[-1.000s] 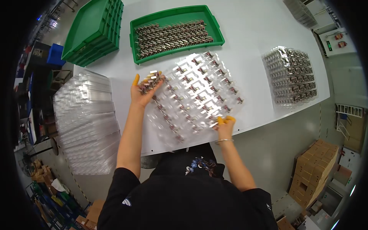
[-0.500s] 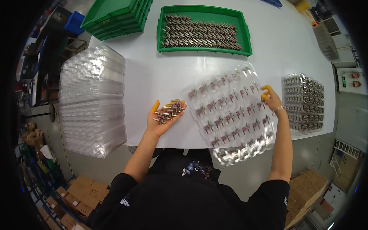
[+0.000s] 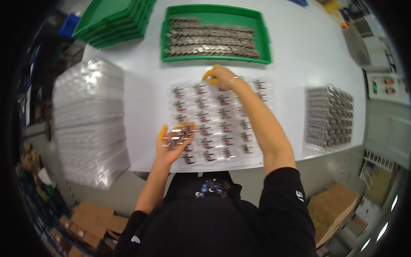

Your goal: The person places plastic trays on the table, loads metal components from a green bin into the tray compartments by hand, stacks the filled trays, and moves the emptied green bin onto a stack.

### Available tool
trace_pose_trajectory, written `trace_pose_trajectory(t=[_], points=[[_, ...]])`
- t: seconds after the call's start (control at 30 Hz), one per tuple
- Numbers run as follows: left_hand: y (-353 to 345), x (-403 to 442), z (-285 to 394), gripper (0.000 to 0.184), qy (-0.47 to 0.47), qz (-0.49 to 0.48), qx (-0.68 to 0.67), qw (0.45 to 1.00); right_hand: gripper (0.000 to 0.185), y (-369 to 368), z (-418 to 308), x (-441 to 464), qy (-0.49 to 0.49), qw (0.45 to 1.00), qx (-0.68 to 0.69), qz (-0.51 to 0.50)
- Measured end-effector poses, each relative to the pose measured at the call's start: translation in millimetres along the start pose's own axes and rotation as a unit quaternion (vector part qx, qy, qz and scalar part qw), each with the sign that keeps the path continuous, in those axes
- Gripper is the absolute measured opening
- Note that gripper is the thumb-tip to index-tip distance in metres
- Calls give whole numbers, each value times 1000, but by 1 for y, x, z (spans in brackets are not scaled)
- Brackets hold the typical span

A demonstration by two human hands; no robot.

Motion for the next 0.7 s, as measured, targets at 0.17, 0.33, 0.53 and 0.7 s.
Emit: trace_pose_trajectory(t=[0.17,0.33,0.53,0.7], points=[[1,15,2,62,-9,13,-31,999,26,-7,-34,-15,72,987,-92,112],[-1,26,2,57,-25,8,-28,999,15,-34,-105,-66,116,981,16,153],[5,29,0,55,-51,-24,-8,998,10,-44,-98,-37,68,984,-8,165],[7,27,3,53,-78,-11,36,996,11,-50,-80,2,50,971,-25,232]])
Point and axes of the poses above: each hand's wrist, its own x-axis towards the middle knuckle, its own y-axis out of the back of the hand, z = x × y, the point moved 3 cm from there along x, towards the middle knuckle, and after that the axes turned 7 degrees about z, right-handed, at the moved point
